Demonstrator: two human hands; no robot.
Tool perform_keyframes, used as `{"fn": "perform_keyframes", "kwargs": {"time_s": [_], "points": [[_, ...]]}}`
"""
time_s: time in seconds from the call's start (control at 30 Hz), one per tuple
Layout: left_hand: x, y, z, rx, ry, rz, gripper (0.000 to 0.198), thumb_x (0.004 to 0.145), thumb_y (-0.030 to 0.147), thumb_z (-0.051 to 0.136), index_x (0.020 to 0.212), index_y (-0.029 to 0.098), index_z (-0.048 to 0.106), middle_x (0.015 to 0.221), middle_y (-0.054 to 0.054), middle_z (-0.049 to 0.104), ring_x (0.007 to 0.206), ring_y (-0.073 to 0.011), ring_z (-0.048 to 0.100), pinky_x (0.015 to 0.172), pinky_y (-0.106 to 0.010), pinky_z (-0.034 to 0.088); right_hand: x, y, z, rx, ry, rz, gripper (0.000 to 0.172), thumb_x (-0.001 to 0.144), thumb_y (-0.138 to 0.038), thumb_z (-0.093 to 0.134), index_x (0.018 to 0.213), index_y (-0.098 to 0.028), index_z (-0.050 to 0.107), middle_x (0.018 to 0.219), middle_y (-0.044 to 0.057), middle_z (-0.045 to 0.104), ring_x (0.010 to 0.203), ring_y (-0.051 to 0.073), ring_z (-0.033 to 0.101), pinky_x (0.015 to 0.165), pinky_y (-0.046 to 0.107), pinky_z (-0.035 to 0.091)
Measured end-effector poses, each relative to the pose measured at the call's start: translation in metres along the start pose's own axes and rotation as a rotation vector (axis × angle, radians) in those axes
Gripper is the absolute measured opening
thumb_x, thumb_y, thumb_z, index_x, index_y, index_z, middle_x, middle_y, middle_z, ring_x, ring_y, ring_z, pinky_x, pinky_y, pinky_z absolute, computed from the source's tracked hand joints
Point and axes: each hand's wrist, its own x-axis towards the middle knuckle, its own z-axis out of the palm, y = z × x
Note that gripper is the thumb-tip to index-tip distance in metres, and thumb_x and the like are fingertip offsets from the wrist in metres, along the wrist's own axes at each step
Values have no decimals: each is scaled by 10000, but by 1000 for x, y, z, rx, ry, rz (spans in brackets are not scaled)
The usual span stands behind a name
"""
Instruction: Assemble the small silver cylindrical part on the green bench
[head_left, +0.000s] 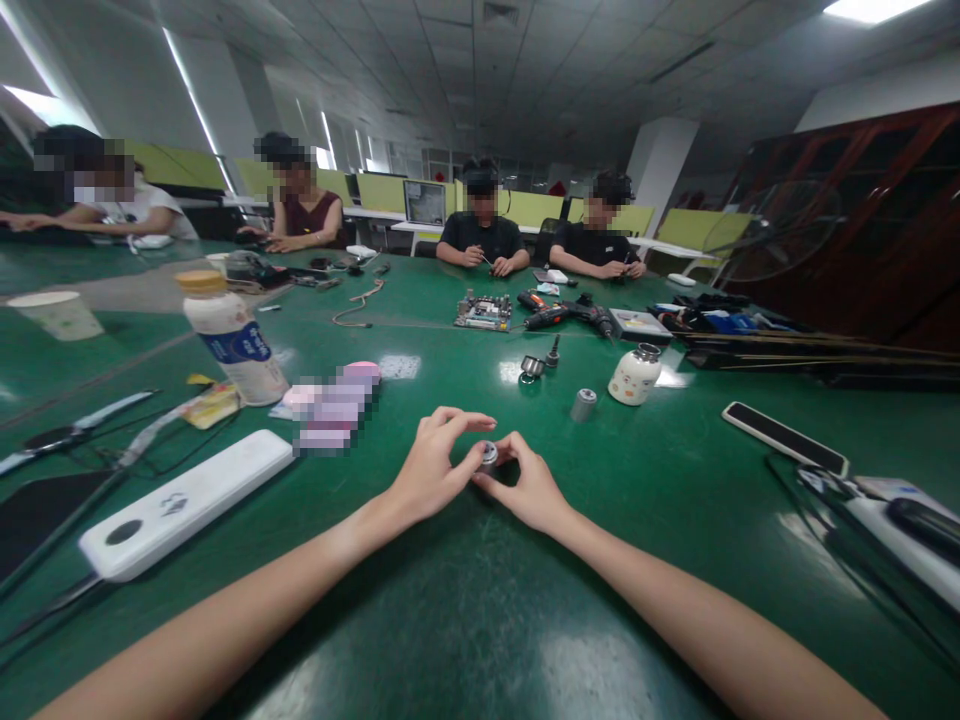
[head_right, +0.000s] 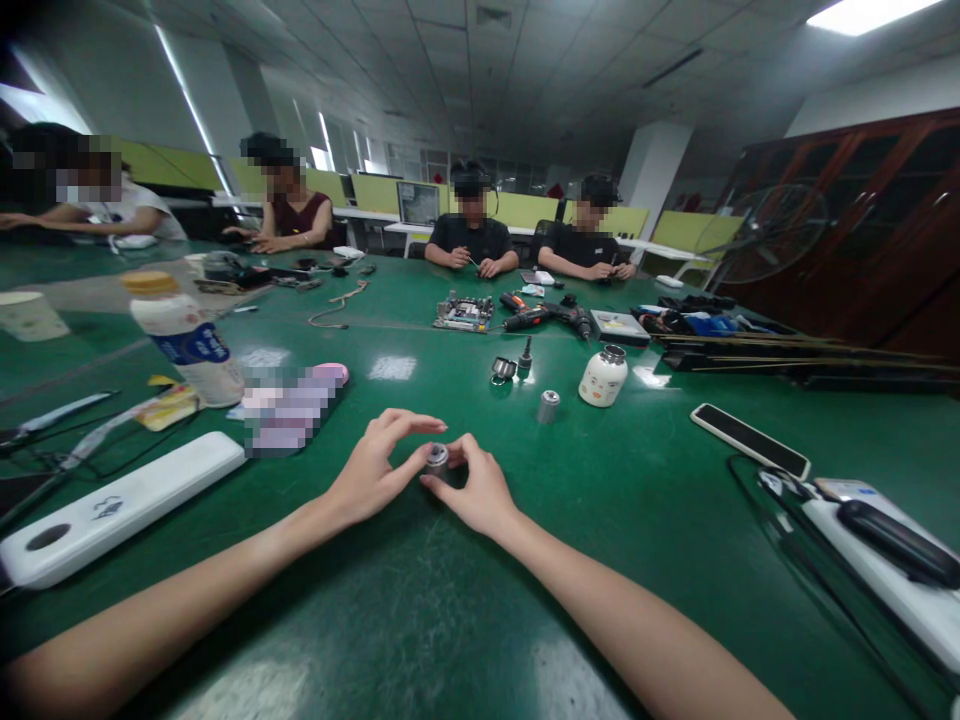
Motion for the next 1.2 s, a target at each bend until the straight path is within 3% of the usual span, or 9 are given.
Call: {"fn": "perform_keyframes", "kwargs": {"time_s": [0.23, 0.43, 0.63, 0.7, 0.9, 1.1, 1.2], "points": [[0, -1, 3, 23, 42, 2, 270, 859, 307, 624, 1125, 265, 599, 916, 3, 755, 985, -239, 579, 891, -392, 374, 0, 0, 0, 0, 8, -5, 293, 740, -374, 717, 871, -234, 496, 858, 6, 680, 804, 187, 641, 752, 329, 503], [10, -11, -8, 18, 200, -71, 253, 847, 273, 637, 1088, 247, 564, 912, -1, 766, 1003, -240, 625, 912, -405, 377, 0, 1, 0, -21, 7, -4, 295, 741, -371, 727, 896, -233, 518, 904, 15, 685, 845, 195, 641, 792, 340, 495], [9, -50, -3, 113, -12, -272, 250, 800, 252, 682, 1029, 248, 584, 846, 5, 778, 1007, -299, 607, 881, -445, 387, 0, 2, -1, -13, -2, -8, 300, 745, -382, 725, 907, -227, 525, 912, 25, 684, 852, 194, 638, 791, 337, 494], [8, -55, -1, 115, -26, -281, 225, 803, 251, 679, 1013, 247, 597, 845, 8, 778, 991, -293, 609, 873, -436, 395, 0, 2, -1, -17, -3, -3, 303, 744, -385, 726, 909, -225, 528, 912, 25, 684, 854, 194, 637, 790, 336, 493], [8, -25, -1, 15, 177, -55, 186, 844, 292, 653, 1020, 252, 612, 915, 8, 769, 988, -244, 615, 907, -402, 391, 1, 3, 0, -20, -2, -11, 287, 751, -376, 720, 898, -234, 519, 898, 12, 682, 841, 190, 632, 781, 332, 489], [1, -1, 3, -27, 109, 35, 239, 849, 261, 664, 1081, 255, 605, 898, 27, 767, 962, -223, 597, 870, -378, 376, -2, 2, 3, -35, 6, -7, 289, 752, -362, 726, 898, -235, 511, 865, 2, 664, 819, 188, 630, 771, 342, 506], [0, -2, 5, -11, 108, 40, 226, 861, 243, 650, 1082, 249, 604, 916, 22, 766, 970, -224, 580, 860, -376, 371, -4, -3, -1, -58, 116, -38, 355, 775, -354, 718, 1045, -231, 525, 994, 35, 655, 883, 195, 630, 839, 379, 514]]}}
